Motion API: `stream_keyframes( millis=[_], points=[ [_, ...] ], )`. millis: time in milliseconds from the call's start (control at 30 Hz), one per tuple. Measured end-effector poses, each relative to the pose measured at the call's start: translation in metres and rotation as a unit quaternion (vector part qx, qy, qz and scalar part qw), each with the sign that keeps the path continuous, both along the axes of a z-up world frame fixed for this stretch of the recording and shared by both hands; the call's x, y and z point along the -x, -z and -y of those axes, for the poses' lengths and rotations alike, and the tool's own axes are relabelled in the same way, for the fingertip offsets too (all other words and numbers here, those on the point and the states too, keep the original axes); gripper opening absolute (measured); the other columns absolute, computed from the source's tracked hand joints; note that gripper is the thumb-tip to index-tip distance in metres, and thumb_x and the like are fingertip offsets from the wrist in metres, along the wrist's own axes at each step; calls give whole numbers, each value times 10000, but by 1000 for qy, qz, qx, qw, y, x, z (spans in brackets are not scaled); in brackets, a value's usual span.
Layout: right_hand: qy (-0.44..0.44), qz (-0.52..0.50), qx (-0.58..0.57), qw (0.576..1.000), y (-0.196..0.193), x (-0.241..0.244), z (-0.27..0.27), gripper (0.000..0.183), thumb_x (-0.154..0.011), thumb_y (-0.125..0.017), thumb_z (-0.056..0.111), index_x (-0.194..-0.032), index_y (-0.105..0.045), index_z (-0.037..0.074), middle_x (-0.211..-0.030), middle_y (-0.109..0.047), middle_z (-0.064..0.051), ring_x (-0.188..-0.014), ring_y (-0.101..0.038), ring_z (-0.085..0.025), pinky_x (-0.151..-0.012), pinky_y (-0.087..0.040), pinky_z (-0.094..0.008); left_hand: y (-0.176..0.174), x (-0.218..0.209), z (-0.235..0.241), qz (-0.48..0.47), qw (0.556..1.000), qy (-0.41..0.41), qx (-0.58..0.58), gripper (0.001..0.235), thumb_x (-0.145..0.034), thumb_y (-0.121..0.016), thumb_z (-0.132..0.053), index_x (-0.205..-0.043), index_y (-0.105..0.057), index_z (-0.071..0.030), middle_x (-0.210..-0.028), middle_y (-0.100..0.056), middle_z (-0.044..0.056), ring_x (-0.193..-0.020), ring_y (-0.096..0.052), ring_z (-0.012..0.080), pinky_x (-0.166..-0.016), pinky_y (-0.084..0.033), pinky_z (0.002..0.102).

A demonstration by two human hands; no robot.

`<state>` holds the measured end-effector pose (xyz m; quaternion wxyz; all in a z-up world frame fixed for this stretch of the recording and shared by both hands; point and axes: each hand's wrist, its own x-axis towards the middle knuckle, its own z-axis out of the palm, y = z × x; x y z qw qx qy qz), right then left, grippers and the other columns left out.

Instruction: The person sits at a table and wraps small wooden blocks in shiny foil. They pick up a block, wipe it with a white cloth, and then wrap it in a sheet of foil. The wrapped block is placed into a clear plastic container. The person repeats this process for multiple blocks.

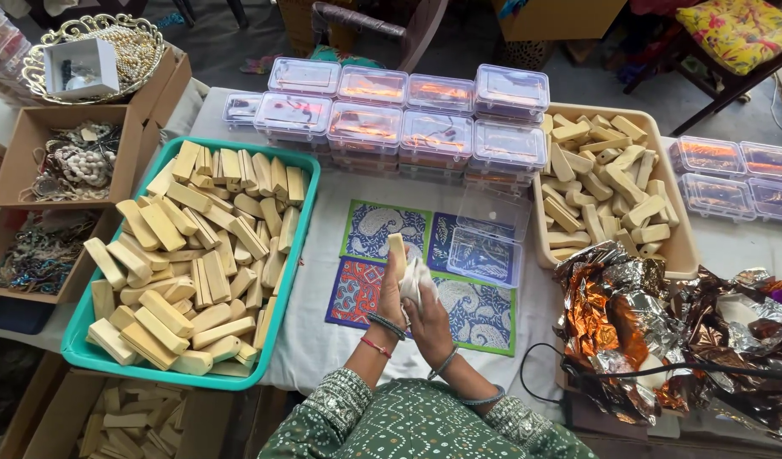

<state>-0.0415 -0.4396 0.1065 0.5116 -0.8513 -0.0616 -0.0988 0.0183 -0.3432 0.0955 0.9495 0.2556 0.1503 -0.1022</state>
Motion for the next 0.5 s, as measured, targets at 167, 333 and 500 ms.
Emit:
stream_keyframes(
  millis=[167, 333, 500],
  points=[
    [-24, 22, 78, 996, 8, 5, 21, 222, -970, -651, 240, -1075, -619, 47, -880, -701, -202, -798, -694, -389, -675, -523, -477, 57, -10, -8, 23, 992, -21, -119, 491, -1035, -650, -503, -1277, -574, -82, -1014, -592, 16, -890, -626, 123, -753, -557, 300],
    [40, -67, 121, 990, -1, -2, 51, 204, -963, -654, 193, -1132, -671, 80, -814, -721, -174, -747, -711, -345, -681, -540, -457, 72, -11, -22, -6, 998, 29, -48, 492, -1027, -546, -505, -1213, -632, -58, -911, -679, 83, -719, -673, 168, -625, -580, 307],
    [50, 78, 86, 992, -27, -26, 38, 331, -952, -628, 90, -1283, -640, 82, -1086, -688, -204, -913, -705, -372, -778, -565, -445, 86, -5, 1, -51, 992, 89, -74, 452, -1037, -530, -480, -1237, -635, -89, -944, -692, 60, -751, -693, 165, -628, -583, 315]
  ],
)
